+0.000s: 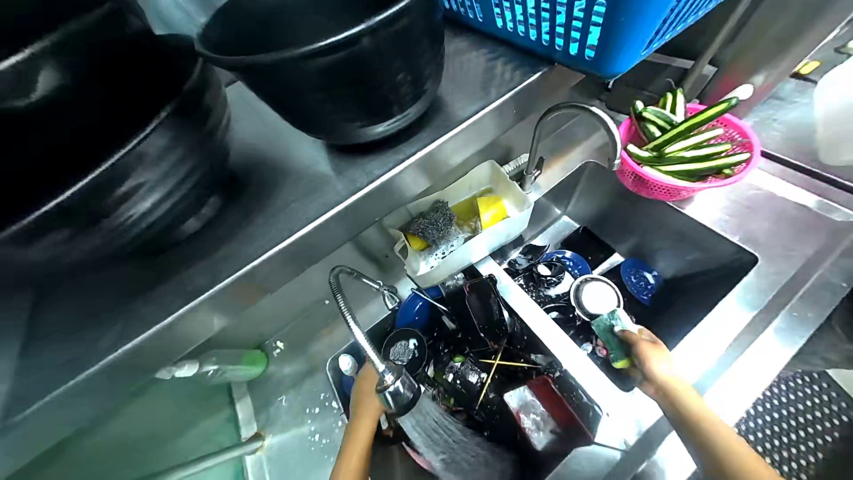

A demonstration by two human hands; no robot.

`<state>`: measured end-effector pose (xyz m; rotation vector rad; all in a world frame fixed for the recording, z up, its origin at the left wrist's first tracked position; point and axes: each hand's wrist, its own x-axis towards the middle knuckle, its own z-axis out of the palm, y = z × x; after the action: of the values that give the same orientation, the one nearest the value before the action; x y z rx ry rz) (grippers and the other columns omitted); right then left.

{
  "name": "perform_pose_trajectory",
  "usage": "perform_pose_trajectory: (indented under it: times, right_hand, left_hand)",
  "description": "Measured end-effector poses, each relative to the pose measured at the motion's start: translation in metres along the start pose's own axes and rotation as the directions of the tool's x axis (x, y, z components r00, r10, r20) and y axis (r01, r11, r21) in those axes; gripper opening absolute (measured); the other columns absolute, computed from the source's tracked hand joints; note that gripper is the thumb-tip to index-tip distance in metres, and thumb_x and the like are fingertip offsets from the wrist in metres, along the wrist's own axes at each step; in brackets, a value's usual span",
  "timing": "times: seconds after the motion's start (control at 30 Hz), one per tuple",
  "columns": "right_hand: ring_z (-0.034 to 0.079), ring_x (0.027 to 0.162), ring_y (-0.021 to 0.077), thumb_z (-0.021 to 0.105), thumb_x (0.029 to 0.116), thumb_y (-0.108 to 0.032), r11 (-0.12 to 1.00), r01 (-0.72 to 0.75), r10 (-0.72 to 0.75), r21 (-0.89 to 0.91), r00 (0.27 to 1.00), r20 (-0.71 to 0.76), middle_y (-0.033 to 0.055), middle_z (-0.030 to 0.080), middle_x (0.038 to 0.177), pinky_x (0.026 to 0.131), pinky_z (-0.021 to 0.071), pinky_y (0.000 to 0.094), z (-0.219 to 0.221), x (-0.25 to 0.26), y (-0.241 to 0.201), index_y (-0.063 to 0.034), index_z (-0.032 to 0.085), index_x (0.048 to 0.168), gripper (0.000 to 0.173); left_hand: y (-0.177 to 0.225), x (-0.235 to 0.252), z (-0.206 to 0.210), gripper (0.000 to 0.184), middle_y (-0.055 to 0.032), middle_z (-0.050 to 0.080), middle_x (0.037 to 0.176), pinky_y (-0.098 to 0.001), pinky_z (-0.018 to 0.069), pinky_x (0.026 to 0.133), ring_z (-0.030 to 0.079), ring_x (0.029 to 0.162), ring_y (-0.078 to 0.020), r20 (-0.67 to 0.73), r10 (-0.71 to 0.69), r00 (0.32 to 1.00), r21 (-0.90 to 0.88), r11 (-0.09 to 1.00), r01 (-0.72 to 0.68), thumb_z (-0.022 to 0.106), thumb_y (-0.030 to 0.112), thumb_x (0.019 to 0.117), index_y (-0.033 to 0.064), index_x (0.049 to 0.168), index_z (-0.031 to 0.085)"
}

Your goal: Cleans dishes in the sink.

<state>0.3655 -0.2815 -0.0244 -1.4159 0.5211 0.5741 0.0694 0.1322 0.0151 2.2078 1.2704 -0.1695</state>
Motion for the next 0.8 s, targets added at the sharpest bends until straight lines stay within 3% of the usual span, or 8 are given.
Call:
perform_pose_trajectory:
  times: [0.03, 0.13, 0.23, 0.33, 0.47, 0.57, 0.67, 0.8]
  right_hand:
    - [0.07, 0.072, 0.0297, 0.048, 0.1066, -0.012, 1.0, 0.021, -0.021, -0.012, 1.0, 0.012, 0.0206, 0.068, 0.095, 0.062, 0.0621, 0.0443, -0.001, -0.009, -0.003, 0.0002, 0.048, 0.131, 0.028]
    - [0.071, 0.071, 0.0294, 0.049, 0.1058, -0.011, 0.995, 0.073, -0.07, -0.072, 0.997, 0.046, 0.0208, 0.068, 0.094, 0.062, 0.0623, 0.0437, 0.003, -0.03, -0.01, 0.0005, 0.05, 0.13, 0.027]
    - [0.071, 0.072, 0.0278, 0.049, 0.1069, -0.013, 0.967, 0.138, -0.118, -0.213, 0.987, 0.106, 0.0198, 0.07, 0.093, 0.064, 0.0626, 0.0424, 0.014, -0.053, -0.017, -0.0005, 0.053, 0.13, 0.026]
    - [0.072, 0.076, 0.0278, 0.052, 0.1066, -0.014, 0.933, 0.191, -0.143, -0.306, 0.975, 0.172, 0.0188, 0.069, 0.096, 0.068, 0.0624, 0.0441, 0.023, -0.071, -0.019, -0.0026, 0.054, 0.128, 0.024]
    - [0.073, 0.082, 0.0298, 0.054, 0.1058, -0.015, 0.883, 0.255, -0.151, -0.395, 0.949, 0.276, 0.0191, 0.071, 0.103, 0.07, 0.0627, 0.0446, 0.025, -0.089, -0.021, -0.0042, 0.054, 0.131, 0.027]
    - [0.074, 0.084, 0.0286, 0.055, 0.1044, -0.014, 0.84, 0.309, -0.158, -0.446, 0.925, 0.345, 0.0173, 0.072, 0.104, 0.07, 0.0629, 0.0432, 0.016, -0.099, -0.015, -0.006, 0.056, 0.133, 0.03]
    - [0.074, 0.084, 0.027, 0.057, 0.1016, -0.014, 0.826, 0.337, -0.158, -0.452, 0.908, 0.387, 0.0162, 0.072, 0.103, 0.072, 0.0637, 0.0438, 0.002, -0.104, -0.004, -0.0059, 0.058, 0.133, 0.033]
    - [0.073, 0.085, 0.0237, 0.06, 0.0988, -0.019, 0.763, 0.382, -0.168, -0.522, 0.897, 0.41, 0.0126, 0.071, 0.106, 0.072, 0.0633, 0.0428, -0.013, -0.117, -0.005, -0.0087, 0.059, 0.132, 0.035]
  left_hand:
    - [0.009, -0.03, -0.004, 0.054, -0.0243, 0.065, 0.125, -0.0508, 0.05, 0.103, 0.063, 0.118, -0.0329, 0.01, -0.055, 0.998, -0.169, 0.984, 0.056, 0.07, 0.021, 0.0912, -0.0051, 0.136, 0.055]
    - [0.012, -0.095, 0.025, 0.06, -0.0208, 0.067, 0.118, -0.0512, 0.0619, 0.076, 0.071, 0.098, -0.0302, 0.108, -0.244, 0.964, -0.539, 0.8, 0.264, 0.074, 0.017, 0.0908, 0.0034, 0.143, 0.047]
    - [0.016, -0.15, 0.065, 0.075, -0.0234, 0.061, 0.13, -0.0558, 0.0631, 0.072, 0.071, 0.097, -0.0367, 0.313, -0.311, 0.897, -0.653, 0.616, 0.441, 0.068, 0.011, 0.096, 0.0179, 0.157, 0.026]
    - [0.027, -0.181, 0.091, 0.065, -0.0266, 0.059, 0.127, -0.0561, 0.0621, 0.065, 0.071, 0.089, -0.041, 0.46, -0.346, 0.818, -0.681, 0.454, 0.575, 0.055, 0.003, 0.1004, 0.0166, 0.157, 0.026]
    - [0.049, -0.196, 0.075, 0.061, -0.0243, 0.056, 0.134, -0.0547, 0.0626, 0.063, 0.071, 0.088, -0.0392, 0.437, -0.298, 0.849, -0.748, 0.403, 0.527, 0.053, 0.01, 0.1047, 0.0184, 0.158, 0.026]
    - [0.053, -0.199, 0.071, 0.06, -0.0237, 0.06, 0.128, -0.05, 0.062, 0.057, 0.071, 0.077, -0.0345, 0.365, -0.343, 0.866, -0.735, 0.464, 0.494, 0.048, 0.012, 0.1068, 0.021, 0.161, 0.024]
    - [0.027, -0.201, 0.103, 0.06, -0.027, 0.062, 0.123, -0.0533, 0.0614, 0.065, 0.071, 0.084, -0.0372, 0.391, -0.483, 0.784, -0.511, 0.594, 0.621, 0.049, 0.014, 0.1047, 0.0161, 0.159, 0.023]
    - [0.022, -0.212, 0.113, 0.058, -0.0263, 0.062, 0.123, -0.0521, 0.0606, 0.067, 0.07, 0.087, -0.0375, 0.519, -0.459, 0.721, -0.532, 0.487, 0.693, 0.046, 0.011, 0.1047, 0.0184, 0.158, 0.025]
